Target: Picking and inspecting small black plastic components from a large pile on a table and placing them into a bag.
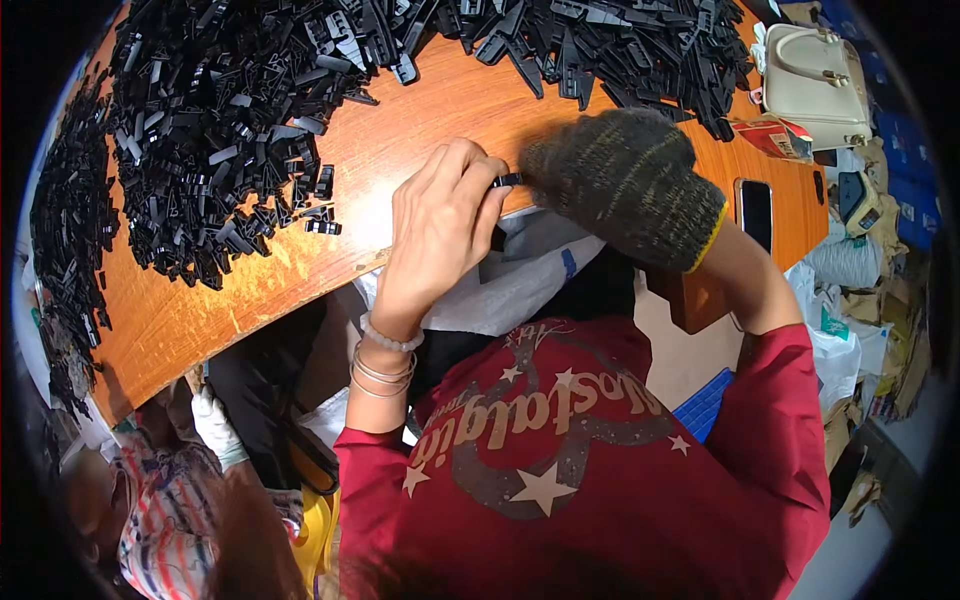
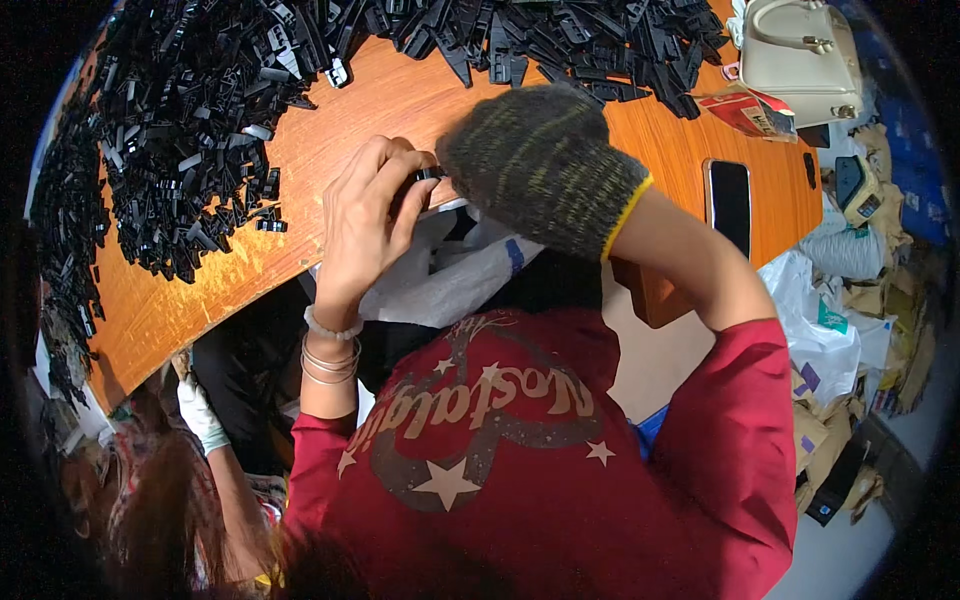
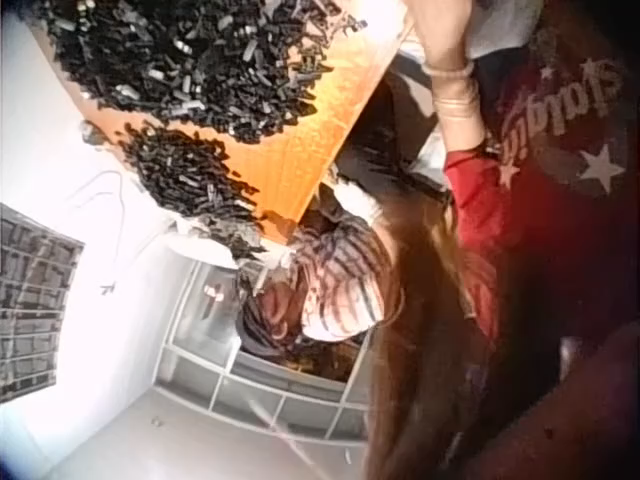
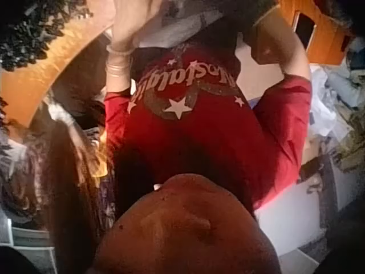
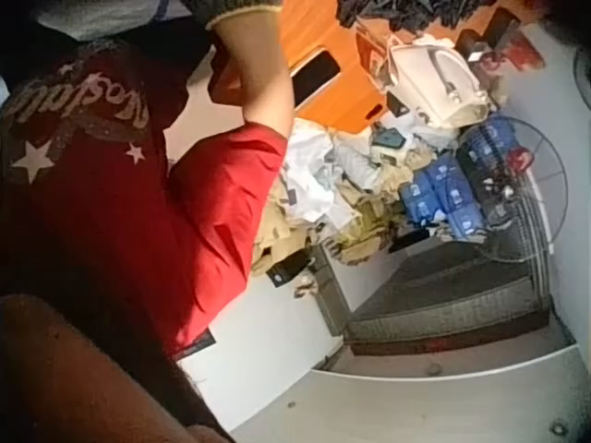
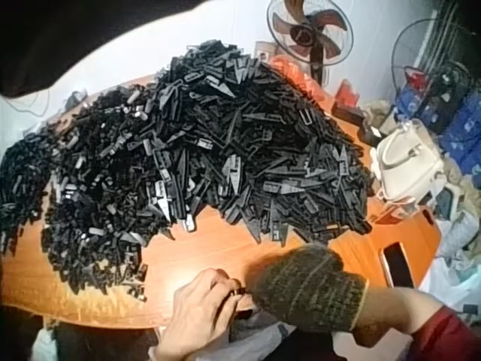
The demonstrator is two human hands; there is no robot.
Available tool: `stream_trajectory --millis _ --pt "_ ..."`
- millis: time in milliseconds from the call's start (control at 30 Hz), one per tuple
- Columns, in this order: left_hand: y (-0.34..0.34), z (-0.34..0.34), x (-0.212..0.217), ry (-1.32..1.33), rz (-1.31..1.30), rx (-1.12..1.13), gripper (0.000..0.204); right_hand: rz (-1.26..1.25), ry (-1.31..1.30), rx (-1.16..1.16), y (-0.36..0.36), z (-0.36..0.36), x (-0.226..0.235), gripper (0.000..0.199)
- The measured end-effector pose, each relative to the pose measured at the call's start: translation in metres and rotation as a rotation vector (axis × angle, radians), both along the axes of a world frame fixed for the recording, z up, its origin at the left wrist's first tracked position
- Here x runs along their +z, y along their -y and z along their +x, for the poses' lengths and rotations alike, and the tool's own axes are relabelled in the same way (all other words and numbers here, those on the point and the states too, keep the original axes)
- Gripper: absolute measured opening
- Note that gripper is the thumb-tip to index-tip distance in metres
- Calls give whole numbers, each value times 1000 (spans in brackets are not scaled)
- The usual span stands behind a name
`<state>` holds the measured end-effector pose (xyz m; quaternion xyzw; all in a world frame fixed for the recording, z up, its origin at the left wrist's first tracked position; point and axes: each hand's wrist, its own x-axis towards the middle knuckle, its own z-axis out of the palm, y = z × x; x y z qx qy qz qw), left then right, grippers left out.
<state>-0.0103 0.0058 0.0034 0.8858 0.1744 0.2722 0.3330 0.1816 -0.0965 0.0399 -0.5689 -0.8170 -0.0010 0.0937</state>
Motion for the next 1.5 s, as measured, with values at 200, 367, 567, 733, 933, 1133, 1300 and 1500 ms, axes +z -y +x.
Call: stream_trajectory --millis 200,367,567,733,933,1133,1300,1500 --pt "-3 1 -4 49 15 -52 22 -21 33 -10 -5 -2 3 26" --pt "5 -2 -12 109 -51 -31 27 -30 41 0 -17 -11 2 26" --pt "5 2 -13 135 -3 17 24 -3 61 0 -15 -20 6 27" --pt "9 -3 -8 109 -102 186 20 42 81 25 -9 -22 12 28" --pt "18 -19 8 407 -1157 -45 15 -98 -621 -258 29 -21 3 42" --pt "22 -23 -2 596 -1557 -204 20 -389 -1288 -319 39 -28 6 43" --pt "34 -15 9 415 -1296 -13 14 -362 -1221 -225 47 -28 -7 46" --pt "38 -9 19 202 -1062 177 21 -365 -1355 -228 52 -28 -24 45"
